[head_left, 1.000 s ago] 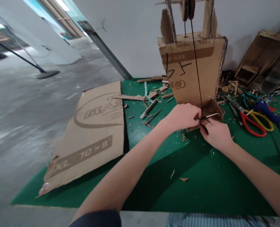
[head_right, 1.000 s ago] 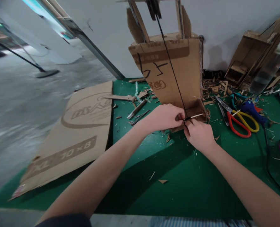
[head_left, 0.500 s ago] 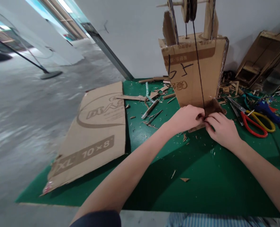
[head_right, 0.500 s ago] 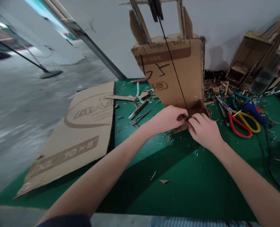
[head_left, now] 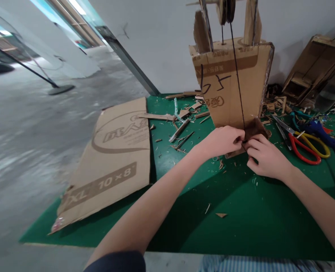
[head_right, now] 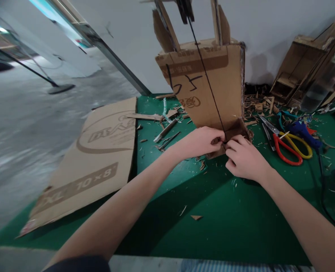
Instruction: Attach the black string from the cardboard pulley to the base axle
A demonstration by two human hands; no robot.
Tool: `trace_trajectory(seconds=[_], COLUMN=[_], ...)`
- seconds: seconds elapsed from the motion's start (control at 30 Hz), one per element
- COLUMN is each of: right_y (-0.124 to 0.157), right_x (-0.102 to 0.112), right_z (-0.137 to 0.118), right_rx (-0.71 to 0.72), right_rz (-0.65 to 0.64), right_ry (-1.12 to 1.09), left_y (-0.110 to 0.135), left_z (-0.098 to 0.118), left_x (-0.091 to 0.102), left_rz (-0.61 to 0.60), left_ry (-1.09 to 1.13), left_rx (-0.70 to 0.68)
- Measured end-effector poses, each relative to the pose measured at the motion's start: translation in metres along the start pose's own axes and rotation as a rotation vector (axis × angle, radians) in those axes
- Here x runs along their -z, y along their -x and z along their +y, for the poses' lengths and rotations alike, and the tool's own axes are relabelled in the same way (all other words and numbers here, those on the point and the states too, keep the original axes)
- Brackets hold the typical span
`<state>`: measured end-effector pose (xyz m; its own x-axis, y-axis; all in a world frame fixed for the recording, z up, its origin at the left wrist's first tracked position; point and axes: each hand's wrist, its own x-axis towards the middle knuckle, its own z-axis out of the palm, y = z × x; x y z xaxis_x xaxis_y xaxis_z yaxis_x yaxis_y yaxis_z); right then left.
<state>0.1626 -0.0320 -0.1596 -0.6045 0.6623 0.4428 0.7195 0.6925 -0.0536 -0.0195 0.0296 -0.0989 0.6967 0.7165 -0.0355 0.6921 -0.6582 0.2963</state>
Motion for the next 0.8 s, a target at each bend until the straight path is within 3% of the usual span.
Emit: trace_trajectory(seconds=[0.23, 0.53, 0.7, 0.8], right_y=[-0.001, -0.008, -0.012, -0.014], right_x=[-0.007, -0.015, -0.023, -0.029], right_z=[-0.003, -0.006, -0.010, -0.011], right_rx=[-0.202, -0.475, -0.688, -0.766], right_rz=[0.187, 0.351, 0.378, 0.422], right_ry=[-0.106, -0.591, -0.920, -0.962], left_y=[-0.002, -0.003, -0.003, -0.003], left_z=[-0.006, -0.002, -0.004, -0.005], left_x=[0.000, -0.002, -0.001, -0.001], left_rz=[-0.002, 0.052, 0.052, 0.043], left_ry=[0.090, 0.059, 0.202, 0.291], left_rx=[-0.039, -0.071, -0.101, -0.108])
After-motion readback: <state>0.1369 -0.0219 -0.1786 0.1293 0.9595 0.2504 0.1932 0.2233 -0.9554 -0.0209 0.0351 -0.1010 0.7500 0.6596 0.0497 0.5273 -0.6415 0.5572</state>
